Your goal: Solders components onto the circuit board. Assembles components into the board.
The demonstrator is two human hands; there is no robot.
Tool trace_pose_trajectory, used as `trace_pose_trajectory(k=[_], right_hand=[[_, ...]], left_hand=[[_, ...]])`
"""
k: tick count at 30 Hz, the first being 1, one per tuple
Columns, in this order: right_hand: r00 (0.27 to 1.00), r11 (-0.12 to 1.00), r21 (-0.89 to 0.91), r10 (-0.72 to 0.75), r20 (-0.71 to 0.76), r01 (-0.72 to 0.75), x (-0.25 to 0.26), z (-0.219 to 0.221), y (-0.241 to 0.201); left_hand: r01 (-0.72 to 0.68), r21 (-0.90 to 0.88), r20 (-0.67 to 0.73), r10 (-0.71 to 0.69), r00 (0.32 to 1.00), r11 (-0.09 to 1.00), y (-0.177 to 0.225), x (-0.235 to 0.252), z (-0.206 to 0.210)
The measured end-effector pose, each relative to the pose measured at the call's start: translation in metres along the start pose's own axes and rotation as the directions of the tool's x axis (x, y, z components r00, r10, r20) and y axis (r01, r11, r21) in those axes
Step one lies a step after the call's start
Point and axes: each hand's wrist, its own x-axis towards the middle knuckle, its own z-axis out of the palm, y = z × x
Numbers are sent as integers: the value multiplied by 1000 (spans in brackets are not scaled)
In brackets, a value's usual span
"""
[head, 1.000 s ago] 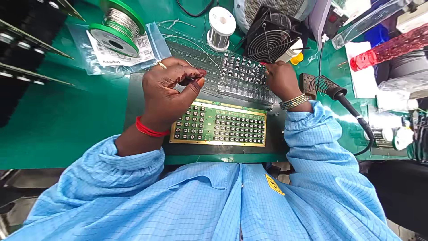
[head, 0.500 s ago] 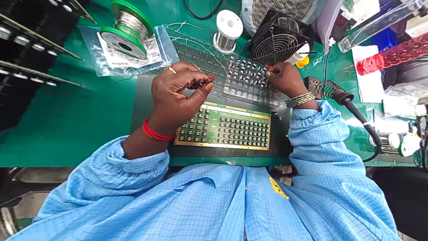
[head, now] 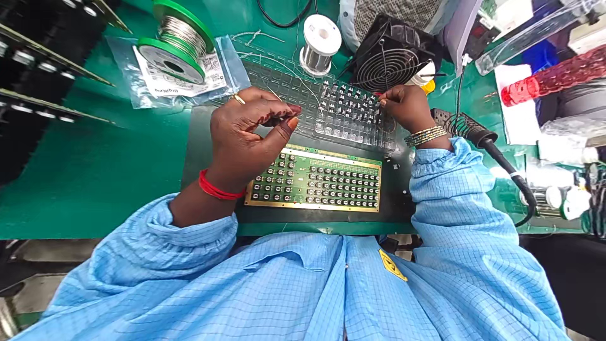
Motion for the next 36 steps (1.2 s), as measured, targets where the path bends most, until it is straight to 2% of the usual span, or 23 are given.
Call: trace_pose_trajectory(k=[3,8,11,17,22,25,27,30,32,36], right_hand=[[999,988,-146,-47,-5,46,-5,-2,-11],[994,917,-396,-6,114,51,-3,-4,-34],[989,879,-470,-11,150,81,-7,0,-36],[995,911,-401,-99,28,102,-11,14,-20],[999,931,-364,18,-47,-34,-18,10,-27],[991,946,-318,13,-137,-56,-36,-1,-24],[997,945,-324,17,-77,-41,-54,-11,-16],[991,936,-353,50,125,-3,-79,-22,-2],[986,939,-342,33,163,25,-88,-22,7],[990,962,-251,-130,-61,111,-87,-14,5]], left_hand=[[6,-8,13,-6,1000,1000,1,0,0],[17,18,8,-17,1000,1000,2,1,-1],[23,29,25,-24,999,999,1,0,-1],[14,12,18,-14,1000,1000,-1,1,-1],[15,29,16,-15,1000,999,-1,1,-1],[11,20,20,-11,1000,1000,-1,1,-2],[8,6,19,-8,1000,1000,-1,0,-2],[6,0,20,-6,1000,1000,0,1,-1],[9,-3,22,-9,1000,1000,0,1,-1],[85,-34,3,-84,996,996,1,1,-1]])
